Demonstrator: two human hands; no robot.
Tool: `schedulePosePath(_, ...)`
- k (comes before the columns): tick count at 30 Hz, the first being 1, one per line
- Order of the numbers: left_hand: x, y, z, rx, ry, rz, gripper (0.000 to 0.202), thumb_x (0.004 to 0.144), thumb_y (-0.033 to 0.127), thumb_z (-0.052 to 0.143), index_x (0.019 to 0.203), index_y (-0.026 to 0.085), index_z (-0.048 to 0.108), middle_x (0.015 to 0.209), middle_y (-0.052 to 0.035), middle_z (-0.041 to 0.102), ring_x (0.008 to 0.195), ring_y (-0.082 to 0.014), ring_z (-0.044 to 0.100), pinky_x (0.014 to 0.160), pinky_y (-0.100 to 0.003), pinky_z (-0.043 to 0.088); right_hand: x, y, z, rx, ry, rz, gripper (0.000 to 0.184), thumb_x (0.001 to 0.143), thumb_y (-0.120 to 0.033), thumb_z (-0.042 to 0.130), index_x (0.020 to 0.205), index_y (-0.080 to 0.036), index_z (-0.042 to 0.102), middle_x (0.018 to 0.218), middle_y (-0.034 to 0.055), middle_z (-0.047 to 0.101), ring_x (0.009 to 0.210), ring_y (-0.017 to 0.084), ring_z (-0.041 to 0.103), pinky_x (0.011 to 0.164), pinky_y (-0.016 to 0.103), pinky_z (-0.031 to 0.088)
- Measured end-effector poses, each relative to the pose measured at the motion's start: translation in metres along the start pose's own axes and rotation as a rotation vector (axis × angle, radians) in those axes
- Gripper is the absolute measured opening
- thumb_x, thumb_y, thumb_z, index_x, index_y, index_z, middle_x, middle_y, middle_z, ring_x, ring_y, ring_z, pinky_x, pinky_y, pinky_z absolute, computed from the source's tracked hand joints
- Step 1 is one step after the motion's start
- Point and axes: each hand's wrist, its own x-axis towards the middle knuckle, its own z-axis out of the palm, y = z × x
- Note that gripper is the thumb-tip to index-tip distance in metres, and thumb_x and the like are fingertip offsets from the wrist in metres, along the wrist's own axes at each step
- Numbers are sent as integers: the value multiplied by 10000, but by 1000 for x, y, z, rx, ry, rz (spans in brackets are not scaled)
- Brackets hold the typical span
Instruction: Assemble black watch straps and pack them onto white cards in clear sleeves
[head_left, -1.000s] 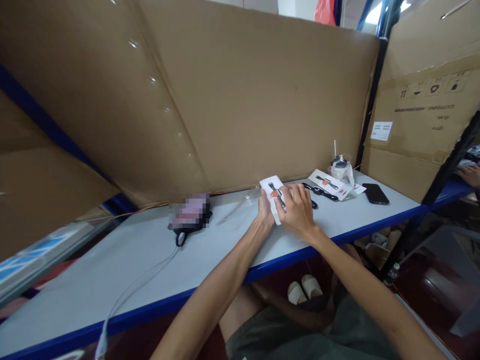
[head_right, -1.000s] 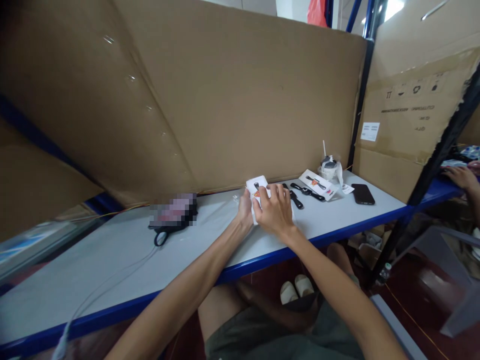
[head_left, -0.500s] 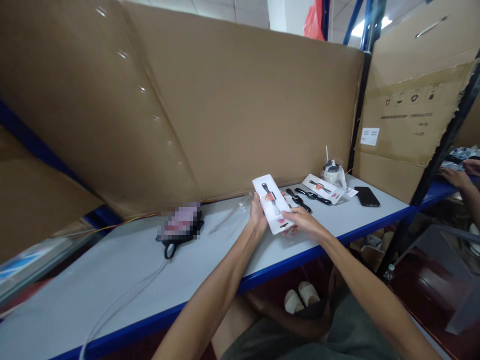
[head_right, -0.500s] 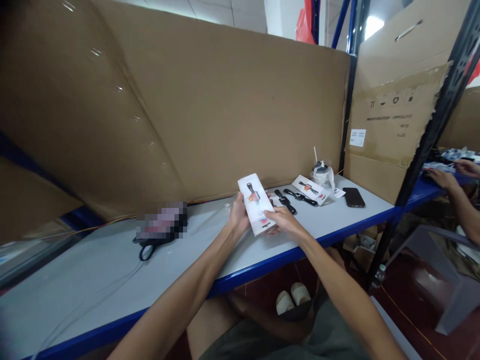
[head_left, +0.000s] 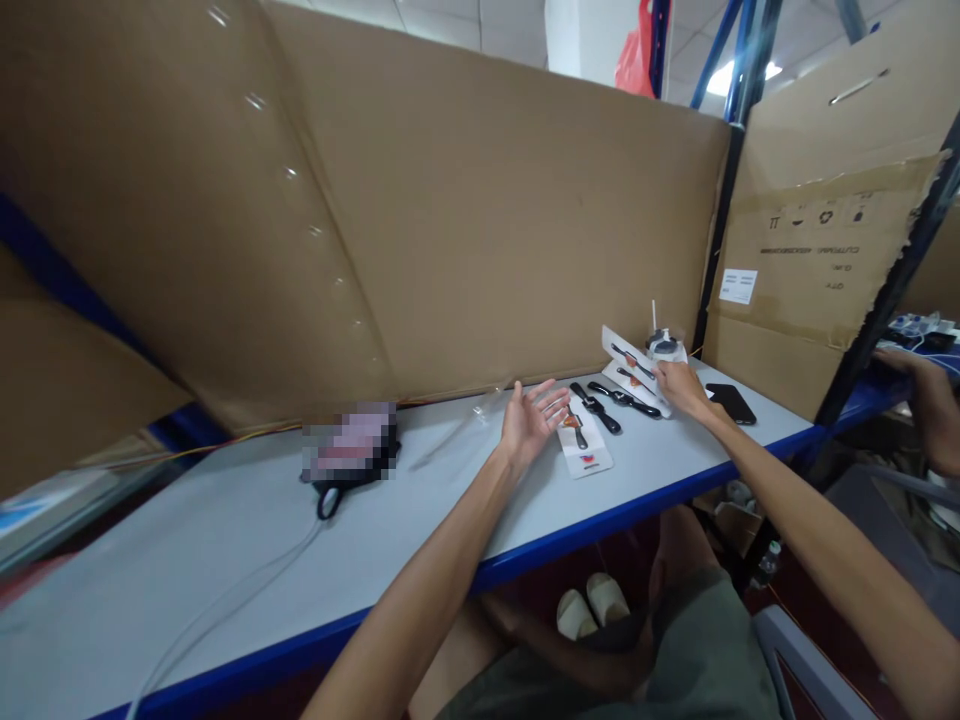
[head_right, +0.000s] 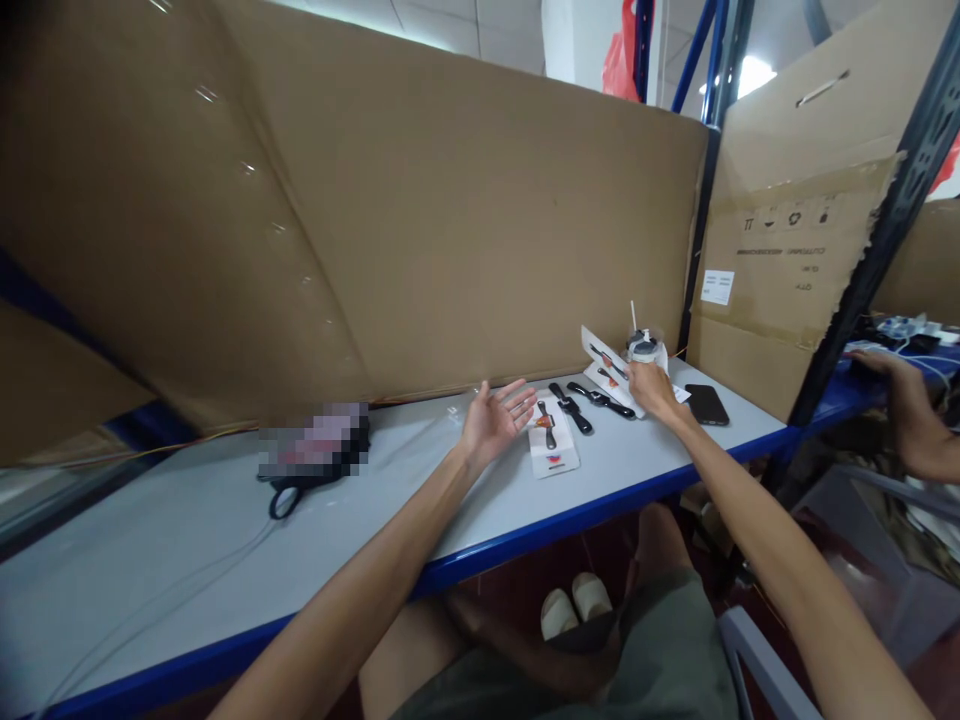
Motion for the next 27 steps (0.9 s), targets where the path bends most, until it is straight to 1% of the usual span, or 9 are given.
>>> schedulePosePath(2, 0, -1, 1, 11, -8, -3, 621, 1070, 541, 275, 1308, 99, 640, 1005, -172, 749, 807, -202, 726, 691, -295, 582, 4, 6, 4, -65, -43, 5, 419, 1086, -321, 365, 1160, -141, 736, 1172, 200, 754, 1080, 294, 702, 862, 311, 462)
schedulePosePath(4, -1, -2, 2, 16, -13, -7, 605, 1071, 531, 295, 1304, 95, 643, 988, -167, 751, 789, -198, 724, 667, -285, 576, 4, 7, 11, -90, -77, -9, 435, 1090, -327, 355, 1180, -124, 729, 1176, 218, 746, 1084, 301, 701, 865, 315, 455)
schedulePosePath(8, -2, -3, 2, 20, -2, -11, 573, 1070, 511, 325, 1299, 97, 649, 990, -166, 753, 767, -193, 721, 639, -275, 567, 3, -2, 23, -43, -105, -57, 427, 1091, -325, 383, 1160, -95, 736, 1216, 225, 729, 1127, 276, 684, 902, 285, 429)
schedulePosePath(10, -2, -2, 1, 18, 4, -10, 570, 1070, 502, 327, 1306, 96, 648, 987, -169, 755, 765, -195, 721, 645, -279, 570, 5, -5, 26, 5, -124, -29, 433, 1092, -316, 385, 1133, -78, 745, 1198, 219, 737, 1128, 257, 680, 903, 265, 422)
schedulePosePath(13, -1, -2, -1, 19, 3, 1, 575, 1066, 503, 334, 1321, 93, 646, 990, -173, 757, 767, -197, 720, 654, -284, 575, 9, -5, 26, 84, -168, 53, 444, 1090, -331, 396, 1102, -75, 758, 1131, 186, 761, 1081, 238, 690, 854, 244, 431)
schedulePosePath(16, 0, -3, -2, 27, -3, 6, 578, 1064, 512, 338, 1315, 96, 652, 987, -171, 756, 767, -197, 719, 651, -283, 575, 9, -3, 24, 97, -181, 93, 420, 1074, -379, 446, 1103, -105, 763, 1155, 174, 757, 1089, 249, 695, 824, 251, 441)
schedulePosePath(19, -1, -3, -2, 26, -4, 8, 570, 1066, 501, 338, 1316, 94, 648, 979, -167, 752, 763, -195, 716, 658, -285, 577, 6, -4, 24, 49, -185, 85, 403, 1062, -400, 473, 1119, -120, 757, 1212, 200, 737, 1131, 284, 693, 830, 281, 456)
schedulePosePath(23, -2, -1, 0, 21, 7, 0, 564, 1072, 493, 331, 1301, 85, 646, 955, -158, 746, 735, -185, 708, 636, -276, 569, -1, -10, 24, -51, -172, 101, 420, 1065, -384, 462, 1213, -95, 728, 1262, 248, 709, 1170, 324, 688, 861, 324, 474)
schedulePosePath(27, -1, -1, 0, 15, 20, -11, 550, 1073, 496, 331, 1249, 96, 665, 895, -134, 737, 710, -178, 701, 598, -263, 551, -9, -17, 15, -127, -148, 67, 432, 1059, -384, 485, 1208, -61, 729, 1246, 274, 709, 1179, 348, 687, 904, 355, 477)
